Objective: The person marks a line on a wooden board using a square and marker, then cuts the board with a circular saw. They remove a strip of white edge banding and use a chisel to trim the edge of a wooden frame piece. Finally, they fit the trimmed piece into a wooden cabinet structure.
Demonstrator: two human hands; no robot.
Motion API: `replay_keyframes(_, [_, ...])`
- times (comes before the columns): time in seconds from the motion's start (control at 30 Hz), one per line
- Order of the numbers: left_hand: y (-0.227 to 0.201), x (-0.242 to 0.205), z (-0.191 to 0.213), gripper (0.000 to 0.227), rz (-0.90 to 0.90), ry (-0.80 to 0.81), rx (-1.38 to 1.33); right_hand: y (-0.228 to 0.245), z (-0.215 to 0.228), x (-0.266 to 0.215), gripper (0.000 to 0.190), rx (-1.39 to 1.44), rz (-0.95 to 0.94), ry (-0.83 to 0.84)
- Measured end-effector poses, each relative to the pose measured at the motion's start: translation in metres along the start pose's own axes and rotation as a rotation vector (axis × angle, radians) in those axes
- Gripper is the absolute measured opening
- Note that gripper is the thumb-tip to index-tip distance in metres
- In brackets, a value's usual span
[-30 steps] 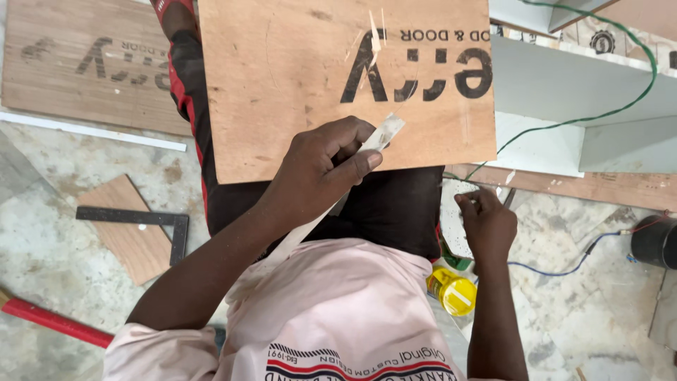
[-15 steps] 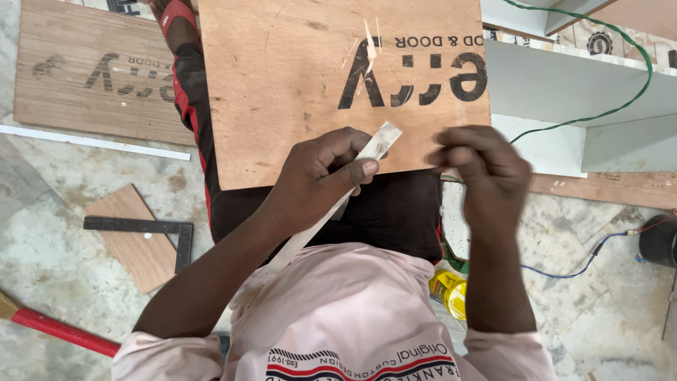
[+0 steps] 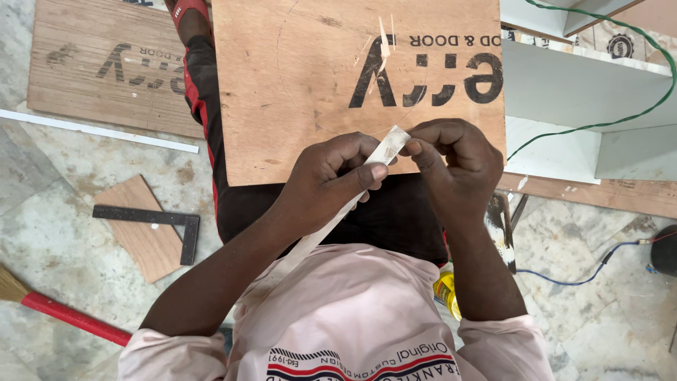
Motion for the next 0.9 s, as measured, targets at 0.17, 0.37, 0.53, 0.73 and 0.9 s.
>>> replay_keyframes(0.17, [0.0, 0.001, -0.001, 0.024, 0.014, -0.016, 0.052, -0.011, -0.004, -0.008, 0.019, 0.077, -0.024, -0.016])
replay_keyframes(0.37, [-0.001, 0.002, -0.002, 0.023, -0.008, -0.012, 0.047, -0.018, -0.004, 0.0, 0.028, 0.564, -0.31, 0.089])
replay_keyframes(0.53, [0.004, 0.002, 0.003, 0.021, 0.035, -0.076, 0.183, -0.024, -0.003, 0.0, 0.021, 0.496, -0.214, 0.115])
replay_keyframes(0.73, [-0.003, -0.04, 0.117, 0.008, 0.003, -0.618, 0.725, -0.051, 0.058, 0.012, 0.021, -0.771, 0.113, -0.259])
replay_keyframes(0.9, [0.031, -0.061, 0.179, 0.024, 0.199, -0.662, 0.482, -0.156, 0.092, 0.029, 0.05, -0.681, -0.438, -0.153])
Point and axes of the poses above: each hand's wrist, its own x-axis towards the middle knuckle, its own z-axis out of the back of the hand, y = z × x, the point moved 2 cm from there along x, towards the middle knuckle, and after that the axes turned 1 degree about -y, right-handed, at the moved point
